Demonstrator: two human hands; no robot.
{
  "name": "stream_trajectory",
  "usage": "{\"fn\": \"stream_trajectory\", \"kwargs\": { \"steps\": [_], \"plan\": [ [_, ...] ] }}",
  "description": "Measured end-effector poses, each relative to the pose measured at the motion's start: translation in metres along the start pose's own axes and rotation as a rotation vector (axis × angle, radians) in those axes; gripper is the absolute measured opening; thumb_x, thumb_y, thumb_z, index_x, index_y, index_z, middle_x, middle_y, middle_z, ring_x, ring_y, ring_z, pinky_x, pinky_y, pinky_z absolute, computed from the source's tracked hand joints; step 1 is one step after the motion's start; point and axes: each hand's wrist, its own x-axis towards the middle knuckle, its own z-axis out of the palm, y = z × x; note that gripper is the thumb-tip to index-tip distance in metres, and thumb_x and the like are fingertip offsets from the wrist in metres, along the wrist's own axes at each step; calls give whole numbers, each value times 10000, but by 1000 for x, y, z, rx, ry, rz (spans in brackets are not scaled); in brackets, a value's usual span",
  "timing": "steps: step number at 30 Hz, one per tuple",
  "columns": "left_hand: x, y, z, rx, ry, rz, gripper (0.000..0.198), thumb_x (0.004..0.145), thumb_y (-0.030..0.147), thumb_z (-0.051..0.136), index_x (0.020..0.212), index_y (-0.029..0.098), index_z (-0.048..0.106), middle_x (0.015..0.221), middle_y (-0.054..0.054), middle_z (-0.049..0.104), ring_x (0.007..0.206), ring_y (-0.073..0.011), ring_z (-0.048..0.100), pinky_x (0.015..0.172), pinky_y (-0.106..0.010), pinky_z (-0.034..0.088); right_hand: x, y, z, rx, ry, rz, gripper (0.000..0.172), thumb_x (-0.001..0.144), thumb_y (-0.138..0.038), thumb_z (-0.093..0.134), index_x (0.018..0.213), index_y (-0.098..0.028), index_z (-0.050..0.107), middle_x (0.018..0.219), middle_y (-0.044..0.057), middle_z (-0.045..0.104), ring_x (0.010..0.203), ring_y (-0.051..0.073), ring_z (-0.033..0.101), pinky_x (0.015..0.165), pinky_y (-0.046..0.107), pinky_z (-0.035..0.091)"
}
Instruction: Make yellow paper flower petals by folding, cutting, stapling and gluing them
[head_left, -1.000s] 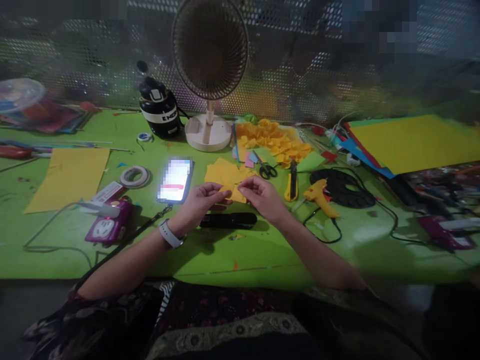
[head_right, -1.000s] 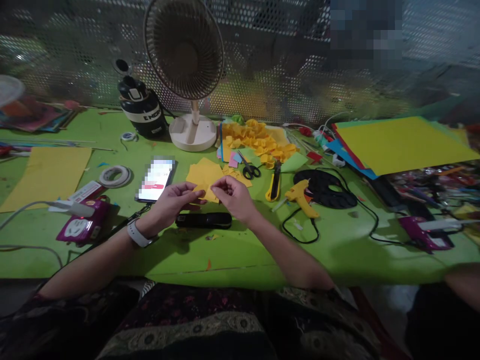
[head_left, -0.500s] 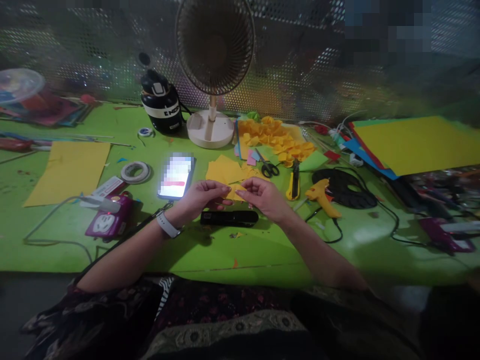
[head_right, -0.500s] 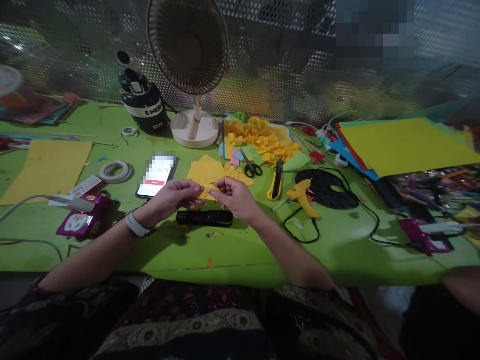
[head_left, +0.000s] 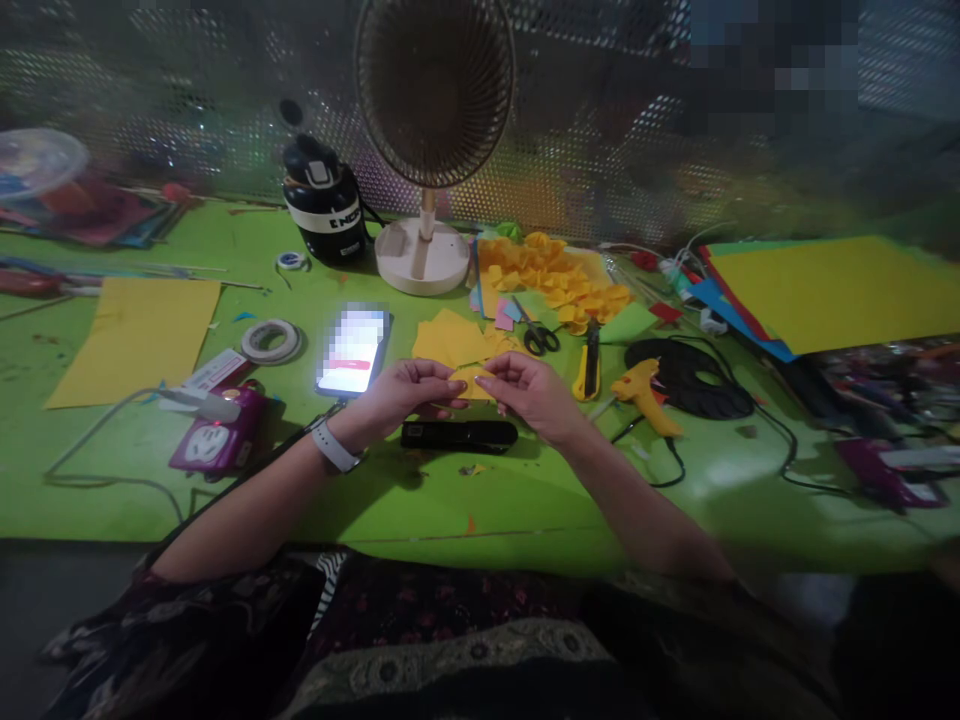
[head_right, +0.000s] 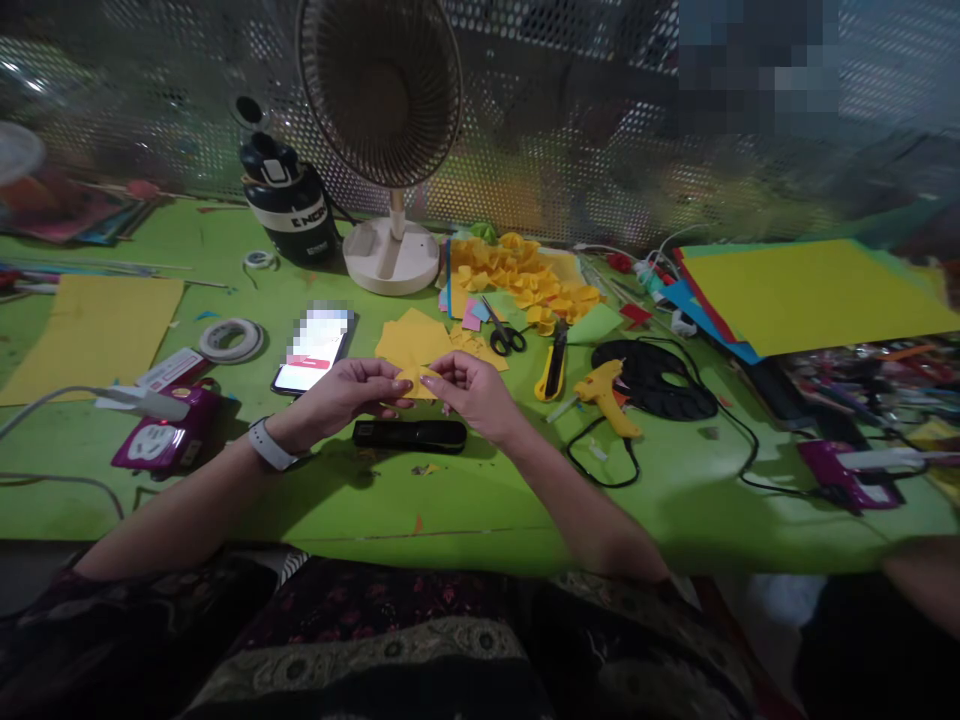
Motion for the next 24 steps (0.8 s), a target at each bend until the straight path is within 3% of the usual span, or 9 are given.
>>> {"fn": "stream_trajectory", "kwargs": {
  "steps": [24],
  "plan": [
    [-1, -1, 0, 63, -9, 21, 249, 695, 230, 856, 837, 123, 681, 794, -50, 760, 720, -131, 728, 647, -223, 543, -2, 0, 0, -61, 16, -36, 419, 687, -491, 823, 852, -174, 603, 721, -29, 586, 550, 70, 509, 482, 212, 488]
  ]
}}
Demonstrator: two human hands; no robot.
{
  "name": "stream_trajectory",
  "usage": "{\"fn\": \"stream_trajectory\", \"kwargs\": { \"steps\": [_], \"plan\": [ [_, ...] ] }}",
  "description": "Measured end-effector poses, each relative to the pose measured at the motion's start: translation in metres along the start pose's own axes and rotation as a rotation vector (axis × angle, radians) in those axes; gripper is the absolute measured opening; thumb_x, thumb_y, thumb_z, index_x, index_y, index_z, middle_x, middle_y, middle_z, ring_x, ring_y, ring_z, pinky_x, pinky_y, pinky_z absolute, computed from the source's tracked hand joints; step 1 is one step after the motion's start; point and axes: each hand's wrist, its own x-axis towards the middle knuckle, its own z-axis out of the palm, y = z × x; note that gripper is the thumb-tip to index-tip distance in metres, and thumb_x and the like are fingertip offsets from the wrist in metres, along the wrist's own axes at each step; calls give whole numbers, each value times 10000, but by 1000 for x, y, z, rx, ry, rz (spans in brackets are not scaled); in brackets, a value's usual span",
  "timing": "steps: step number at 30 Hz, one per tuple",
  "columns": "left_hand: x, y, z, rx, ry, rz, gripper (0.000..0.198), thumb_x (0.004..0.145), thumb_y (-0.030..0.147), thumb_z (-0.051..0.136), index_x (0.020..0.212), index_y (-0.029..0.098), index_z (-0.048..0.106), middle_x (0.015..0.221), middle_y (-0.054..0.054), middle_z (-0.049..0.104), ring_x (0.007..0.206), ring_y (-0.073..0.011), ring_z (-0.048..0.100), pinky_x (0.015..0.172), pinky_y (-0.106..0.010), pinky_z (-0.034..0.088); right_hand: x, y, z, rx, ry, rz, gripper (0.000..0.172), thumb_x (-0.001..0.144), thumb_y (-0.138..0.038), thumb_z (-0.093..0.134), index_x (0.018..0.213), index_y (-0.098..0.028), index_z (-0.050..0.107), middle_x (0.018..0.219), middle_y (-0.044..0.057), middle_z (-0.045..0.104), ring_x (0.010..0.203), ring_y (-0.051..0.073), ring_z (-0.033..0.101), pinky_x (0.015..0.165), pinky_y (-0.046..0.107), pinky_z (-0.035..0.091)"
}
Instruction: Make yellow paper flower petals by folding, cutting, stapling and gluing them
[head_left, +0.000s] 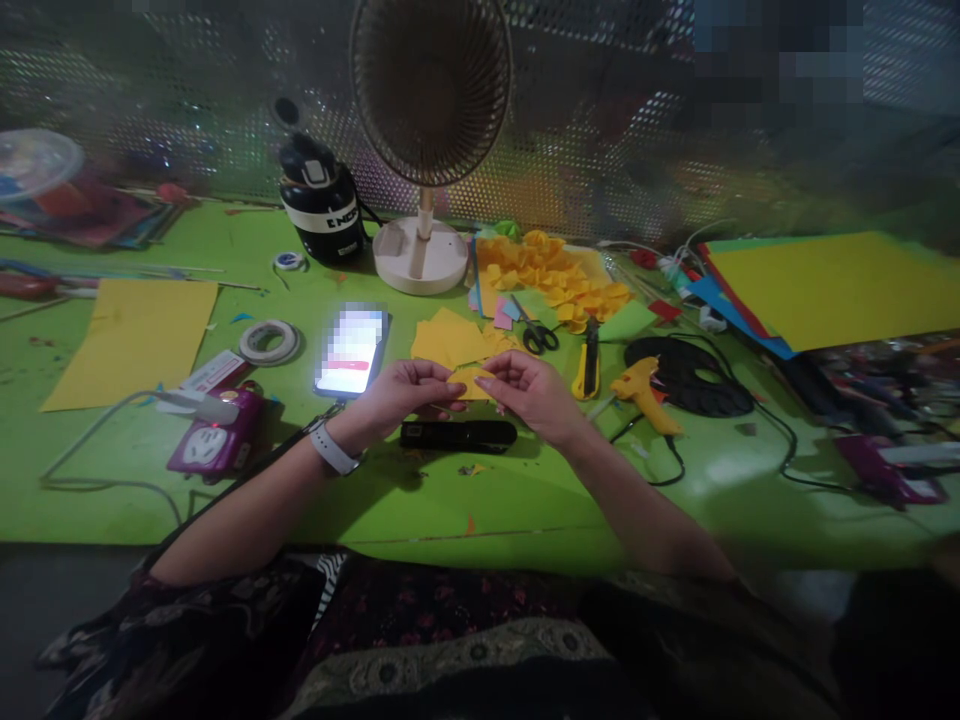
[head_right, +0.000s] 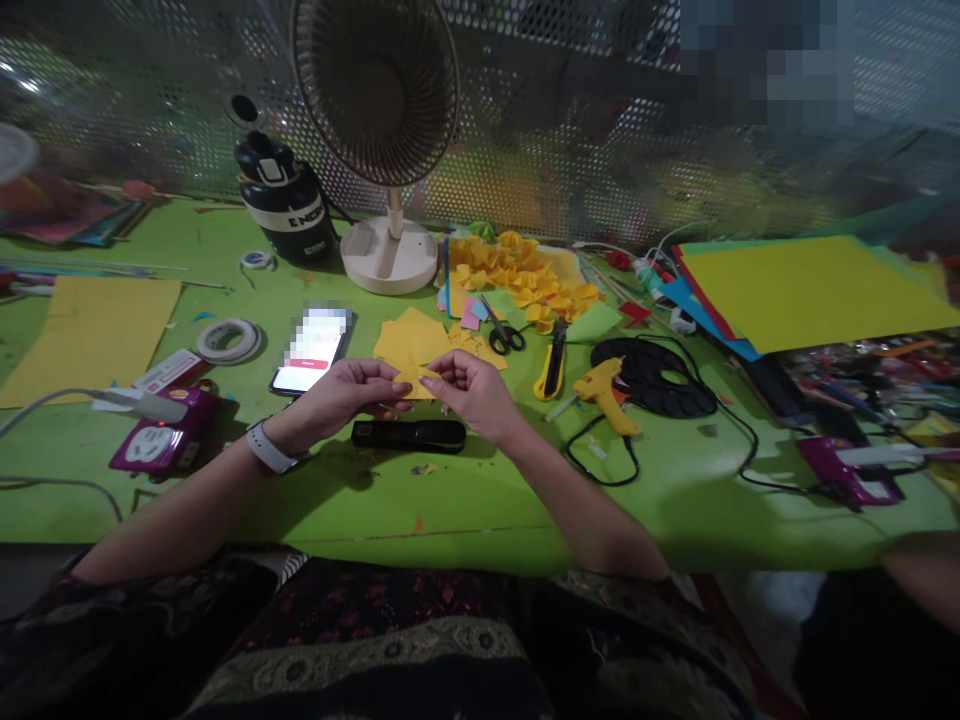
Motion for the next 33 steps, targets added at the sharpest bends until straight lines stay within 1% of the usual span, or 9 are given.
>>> {"fn": "stream_trajectory", "kwargs": {
  "steps": [5, 11, 18, 23, 26, 29, 33],
  "plan": [
    [0, 0, 0, -12, 9, 36, 283, 669, 253, 877, 820, 121, 678, 753, -36, 750, 698, -126, 724, 632, -213, 543, 1, -2, -2, -13, -5, 22, 435, 685, -524, 817, 827, -172, 605, 653, -39, 581, 509, 71, 515, 442, 204, 465],
    [-2, 1, 1, 13, 8, 35, 227, 710, 253, 848, 815, 129, 689, 754, -43, 748, 696, -125, 713, 666, -236, 556, 0, -5, -4, -32, -62, 43, 440, 693, -547, 804, 784, -171, 594, 637, -23, 614, 499, 79, 553, 433, 200, 452],
    [-1, 1, 1, 27, 5, 54, 207, 716, 250, 846, 795, 136, 692, 727, -23, 737, 677, -111, 712, 640, -206, 560, 0, -6, -5, -36, -87, 68, 447, 690, -557, 804, 743, -174, 580, 589, -28, 634, 433, 65, 519, 432, 206, 453],
    [0, 2, 1, 56, 16, 62, 246, 697, 276, 865, 792, 138, 685, 732, -28, 746, 659, -111, 716, 648, -208, 574, 0, -6, -6, -31, -67, 79, 437, 690, -543, 811, 741, -174, 581, 590, -28, 645, 436, 64, 536, 439, 200, 457],
    [-1, 1, 3, 58, 39, 53, 311, 651, 300, 896, 801, 130, 683, 722, -38, 752, 643, -119, 717, 655, -222, 583, 0, -5, -7, -9, -43, 101, 458, 653, -542, 834, 719, -168, 577, 563, -35, 637, 419, 60, 525, 425, 193, 445],
    [-1, 0, 6, 46, 57, 46, 366, 610, 323, 917, 806, 121, 684, 713, -46, 753, 652, -130, 723, 662, -230, 587, -3, -5, -11, 8, -37, 119, 448, 637, -509, 857, 700, -165, 577, 557, -32, 645, 410, 56, 526, 410, 180, 423],
    [-2, -2, 11, 64, 55, 64, 375, 608, 339, 916, 808, 116, 690, 718, -41, 748, 672, -134, 728, 685, -233, 589, -8, -3, -18, 52, -73, 157, 382, 661, -422, 868, 738, -151, 611, 605, 0, 689, 446, 64, 576, 392, 152, 372]
  ]
}}
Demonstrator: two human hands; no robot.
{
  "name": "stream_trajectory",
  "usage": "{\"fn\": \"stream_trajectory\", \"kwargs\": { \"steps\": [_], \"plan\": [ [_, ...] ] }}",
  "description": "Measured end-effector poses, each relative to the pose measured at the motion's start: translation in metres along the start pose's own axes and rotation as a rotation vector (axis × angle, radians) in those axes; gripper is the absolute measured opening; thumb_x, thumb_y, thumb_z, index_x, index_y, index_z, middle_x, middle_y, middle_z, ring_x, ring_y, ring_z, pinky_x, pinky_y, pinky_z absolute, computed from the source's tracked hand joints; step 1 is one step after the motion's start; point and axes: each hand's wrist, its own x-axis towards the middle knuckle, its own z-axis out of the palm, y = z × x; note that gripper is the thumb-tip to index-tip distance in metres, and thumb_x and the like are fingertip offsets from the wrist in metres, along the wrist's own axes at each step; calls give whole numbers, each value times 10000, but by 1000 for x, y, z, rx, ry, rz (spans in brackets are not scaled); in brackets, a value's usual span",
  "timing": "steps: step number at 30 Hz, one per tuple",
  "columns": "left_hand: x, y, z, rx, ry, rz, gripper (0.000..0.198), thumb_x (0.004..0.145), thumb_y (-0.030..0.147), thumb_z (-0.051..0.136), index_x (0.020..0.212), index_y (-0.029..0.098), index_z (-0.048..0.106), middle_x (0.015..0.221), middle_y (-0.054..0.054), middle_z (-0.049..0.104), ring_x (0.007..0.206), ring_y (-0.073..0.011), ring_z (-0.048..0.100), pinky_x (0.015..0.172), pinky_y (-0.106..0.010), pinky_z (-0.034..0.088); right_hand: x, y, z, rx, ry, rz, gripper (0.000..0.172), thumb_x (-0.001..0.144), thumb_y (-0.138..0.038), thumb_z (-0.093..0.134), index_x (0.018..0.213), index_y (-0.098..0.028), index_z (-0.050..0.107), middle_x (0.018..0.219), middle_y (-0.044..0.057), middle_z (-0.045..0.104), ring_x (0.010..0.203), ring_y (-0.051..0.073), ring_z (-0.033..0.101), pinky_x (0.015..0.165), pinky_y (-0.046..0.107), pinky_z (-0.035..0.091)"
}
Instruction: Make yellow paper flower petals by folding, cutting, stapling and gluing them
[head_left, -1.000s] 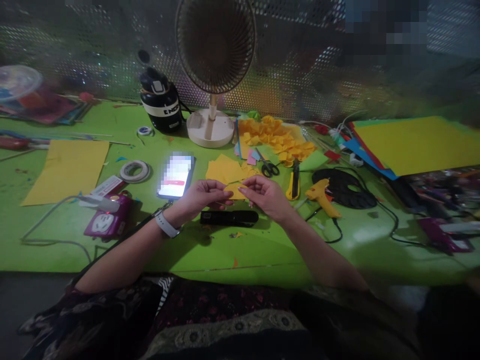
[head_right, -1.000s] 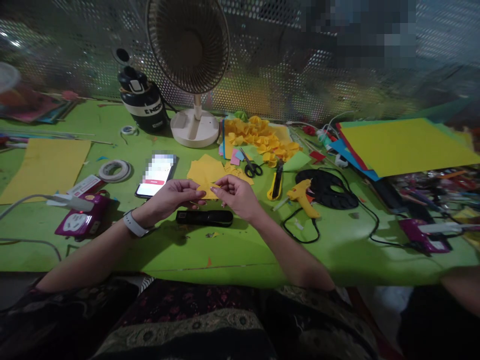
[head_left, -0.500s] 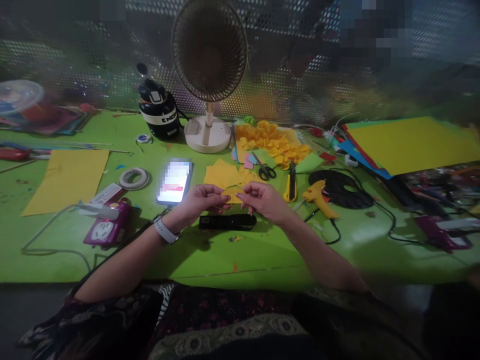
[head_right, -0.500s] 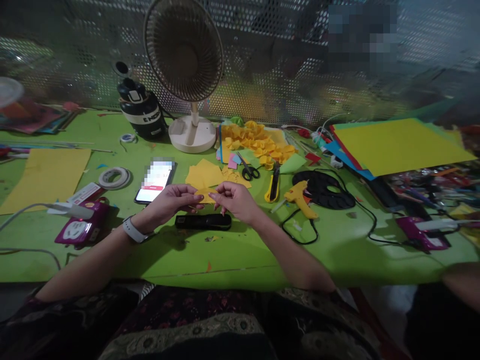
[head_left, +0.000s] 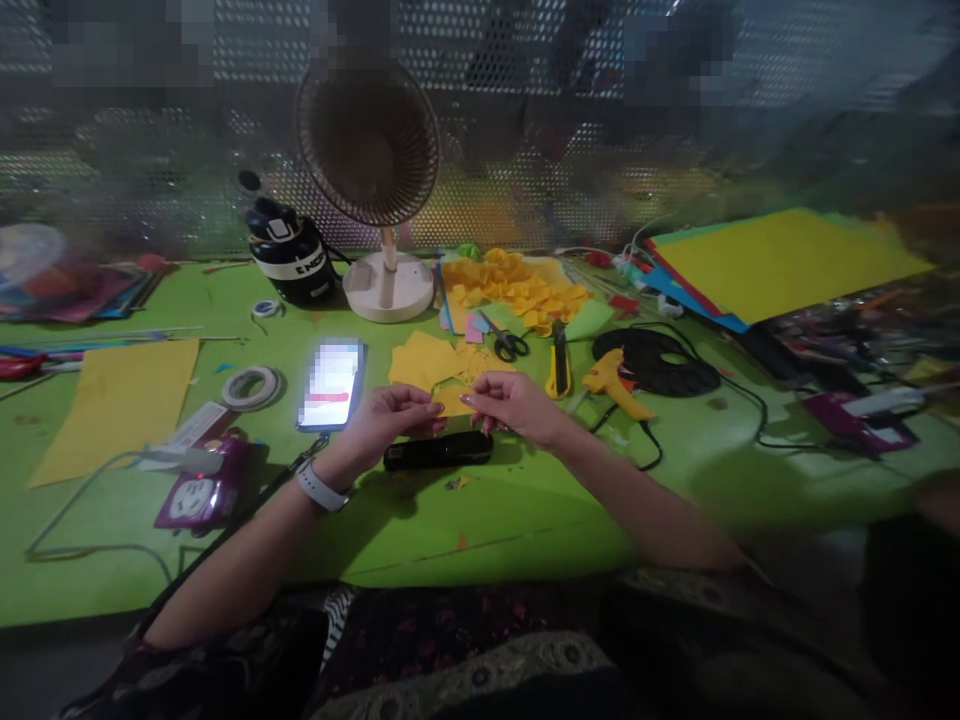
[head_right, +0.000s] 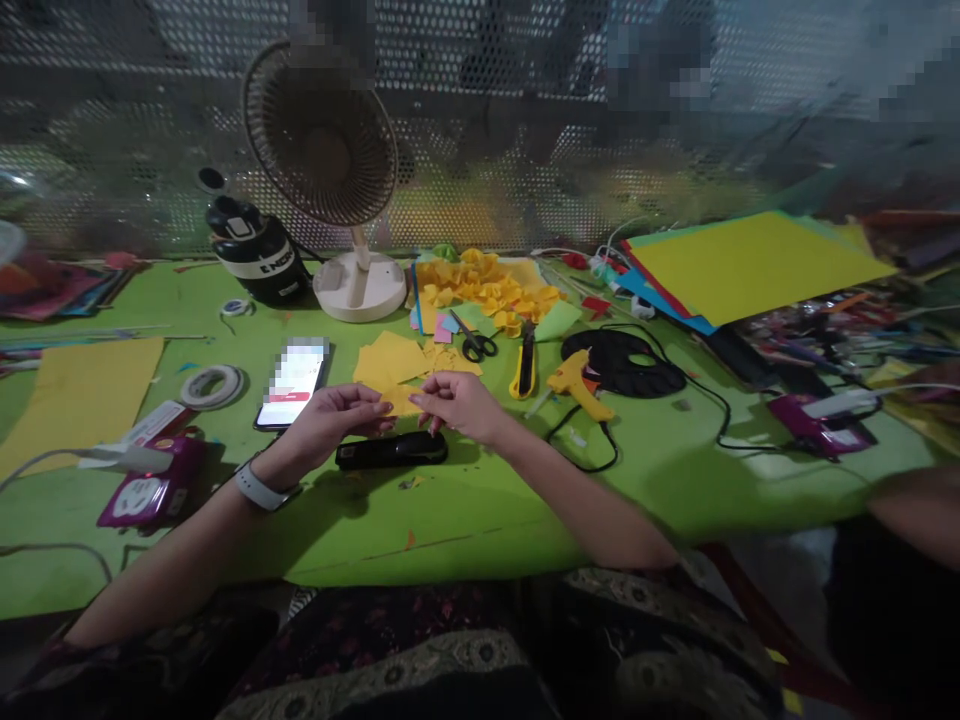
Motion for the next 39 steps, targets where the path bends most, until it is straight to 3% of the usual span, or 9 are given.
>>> {"fn": "stream_trajectory", "kwargs": {
  "steps": [6, 17, 22, 26, 30, 35, 39],
  "plan": [
    [-2, -1, 5, 23, -14, -24, 394, 590, 374, 920, 782, 135, 672, 685, -19, 739, 657, -132, 723, 678, -233, 591, -5, 5, -7, 89, -63, 44, 318, 657, -301, 874, 728, -147, 604, 638, 10, 716, 463, 64, 603, 394, 142, 356],
    [-4, 0, 10, 48, -15, -59, 359, 607, 341, 914, 781, 141, 672, 696, -21, 751, 626, -109, 712, 645, -202, 585, -12, 7, -18, 114, -101, 56, 261, 700, -241, 849, 754, -131, 618, 618, 20, 718, 483, 65, 623, 407, 134, 377],
    [-6, 1, 11, 119, -4, -15, 391, 633, 394, 898, 841, 140, 685, 755, -42, 763, 698, -150, 738, 699, -252, 608, -13, 9, -18, 147, -77, 47, 252, 719, -228, 838, 743, -133, 606, 614, 25, 716, 490, 81, 642, 397, 137, 386],
    [-13, -3, 2, 348, 32, 162, 369, 764, 439, 802, 978, 152, 714, 929, -84, 781, 846, -182, 748, 805, -303, 612, -15, 10, -26, 95, 4, 70, 168, 797, -148, 764, 739, -130, 608, 611, 23, 716, 487, 77, 645, 405, 133, 400],
    [-25, -10, -9, 732, 101, 401, 365, 846, 457, 716, 1070, 168, 716, 1047, -102, 765, 948, -220, 730, 863, -359, 603, -18, 8, -37, -32, 81, 122, 165, 861, -61, 669, 722, -125, 606, 613, 25, 715, 489, 68, 643, 426, 133, 419],
    [-33, -18, -6, 1158, -37, 550, 502, 840, 483, 716, 1237, 182, 648, 1195, -124, 713, 1038, -262, 698, 896, -419, 586, -19, 7, -44, -107, 148, 136, 178, 875, -55, 651, 721, -134, 610, 619, 12, 703, 486, 60, 629, 431, 140, 423],
    [-29, -27, -2, 1306, -110, 601, 334, 923, 360, 628, 1207, 185, 653, 1114, -112, 734, 965, -241, 709, 828, -389, 595, -22, 6, -49, -112, 159, 146, 160, 870, -74, 658, 731, -138, 614, 622, 18, 699, 498, 74, 634, 448, 159, 442]
  ]
}}
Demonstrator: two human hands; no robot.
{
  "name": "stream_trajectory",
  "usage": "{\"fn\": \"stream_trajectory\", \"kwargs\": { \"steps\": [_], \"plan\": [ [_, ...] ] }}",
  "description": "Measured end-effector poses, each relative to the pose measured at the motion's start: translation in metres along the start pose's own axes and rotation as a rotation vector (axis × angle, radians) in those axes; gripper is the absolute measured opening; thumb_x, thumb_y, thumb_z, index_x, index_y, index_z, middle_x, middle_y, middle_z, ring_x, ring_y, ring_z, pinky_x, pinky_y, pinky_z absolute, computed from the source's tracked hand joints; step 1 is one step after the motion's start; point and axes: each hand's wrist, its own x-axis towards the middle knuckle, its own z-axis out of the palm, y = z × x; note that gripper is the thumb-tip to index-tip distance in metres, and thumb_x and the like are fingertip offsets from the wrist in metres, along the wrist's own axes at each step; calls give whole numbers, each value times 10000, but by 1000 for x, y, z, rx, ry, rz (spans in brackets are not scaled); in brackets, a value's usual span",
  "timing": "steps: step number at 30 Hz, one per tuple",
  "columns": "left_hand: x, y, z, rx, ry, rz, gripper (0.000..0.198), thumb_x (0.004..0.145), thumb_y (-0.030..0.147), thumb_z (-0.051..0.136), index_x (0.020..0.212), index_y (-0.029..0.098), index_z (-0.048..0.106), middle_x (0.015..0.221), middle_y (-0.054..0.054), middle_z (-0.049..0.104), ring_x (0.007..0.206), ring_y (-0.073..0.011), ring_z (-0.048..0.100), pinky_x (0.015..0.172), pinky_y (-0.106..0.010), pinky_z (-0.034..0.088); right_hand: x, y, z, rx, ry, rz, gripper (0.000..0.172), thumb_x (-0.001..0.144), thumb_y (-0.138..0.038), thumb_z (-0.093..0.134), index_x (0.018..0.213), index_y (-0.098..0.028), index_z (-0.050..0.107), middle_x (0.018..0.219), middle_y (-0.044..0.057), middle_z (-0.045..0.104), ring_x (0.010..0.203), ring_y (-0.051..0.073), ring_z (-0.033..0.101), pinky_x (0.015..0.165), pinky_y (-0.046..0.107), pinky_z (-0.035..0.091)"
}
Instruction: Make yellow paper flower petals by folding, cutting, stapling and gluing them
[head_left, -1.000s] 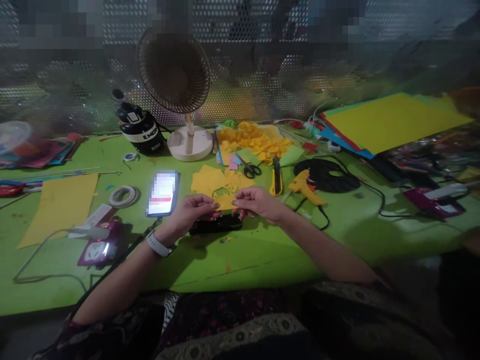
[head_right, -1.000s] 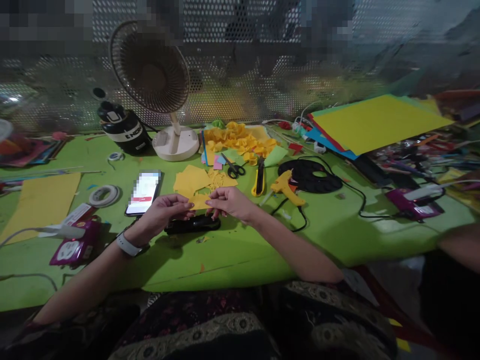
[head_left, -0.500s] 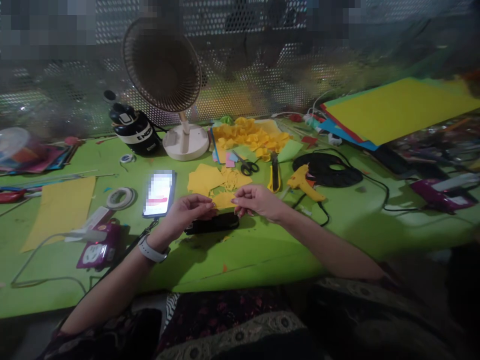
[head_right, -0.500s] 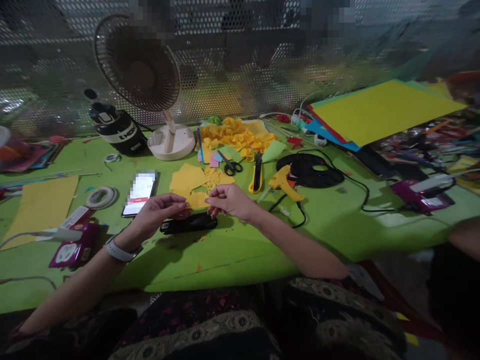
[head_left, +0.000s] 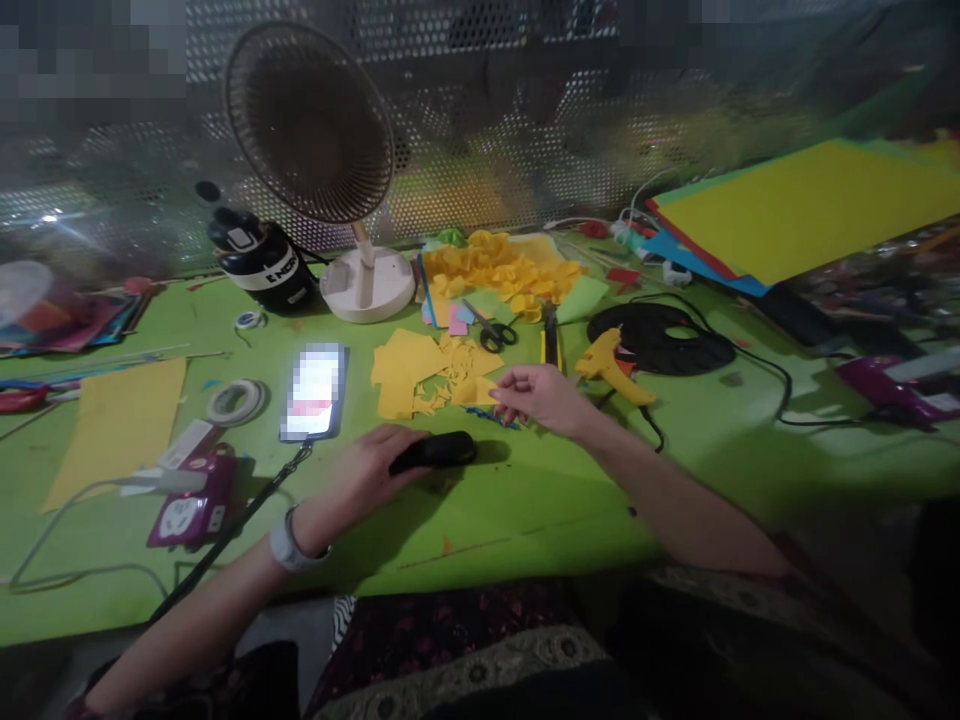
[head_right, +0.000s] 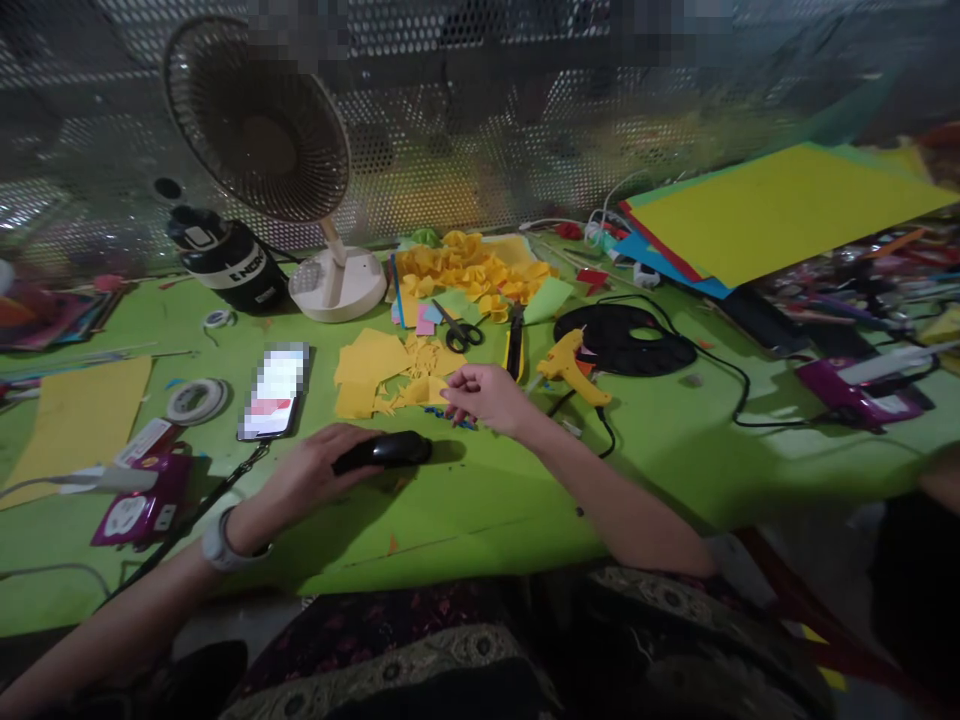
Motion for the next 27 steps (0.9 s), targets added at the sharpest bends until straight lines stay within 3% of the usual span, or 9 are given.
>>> {"fn": "stream_trajectory", "kwargs": {
  "steps": [4, 7, 10, 14, 20, 27],
  "plan": [
    [-1, -4, 5, 68, 17, 45, 282, 936, 317, 597, 1166, 174, 675, 996, -107, 759, 826, -224, 721, 703, -344, 592, -3, 0, -7, 9, -1, -21, 131, 861, -117, 679, 744, -137, 623, 649, 28, 706, 525, 80, 643, 484, 174, 478],
    [1, -1, -3, 40, 45, 51, 264, 943, 334, 591, 1119, 170, 698, 953, -95, 767, 795, -208, 720, 681, -316, 577, -3, 2, -13, 11, 8, -59, 127, 853, -178, 704, 758, -137, 630, 666, 31, 711, 532, 78, 645, 488, 175, 492],
    [7, 3, -18, -17, 69, -29, 291, 908, 387, 654, 1103, 178, 711, 985, -85, 766, 810, -193, 719, 702, -295, 563, -3, 4, -16, 30, 5, -74, 143, 838, -229, 729, 779, -138, 636, 682, 37, 720, 534, 82, 647, 484, 181, 495],
    [9, -3, -30, -78, -5, -146, 283, 872, 422, 695, 1028, 189, 730, 932, -52, 766, 743, -171, 700, 631, -264, 522, -3, 5, -16, 39, -36, -24, 128, 834, -210, 722, 780, -138, 631, 670, 33, 719, 519, 83, 637, 492, 196, 488],
    [-4, -15, -23, -184, -30, -310, 342, 838, 466, 721, 1042, 192, 732, 912, -39, 769, 700, -162, 680, 619, -271, 517, -2, 8, -11, -6, -187, 50, 126, 841, -189, 712, 757, -130, 638, 656, 27, 722, 531, 85, 649, 526, 206, 518],
    [-2, -12, -20, -209, 26, -318, 369, 811, 459, 747, 1063, 189, 738, 994, -64, 774, 755, -171, 693, 685, -299, 548, 0, 11, 0, -27, -290, 105, 143, 839, -132, 690, 719, -143, 614, 605, 10, 700, 500, 92, 642, 502, 209, 514]
  ]
}}
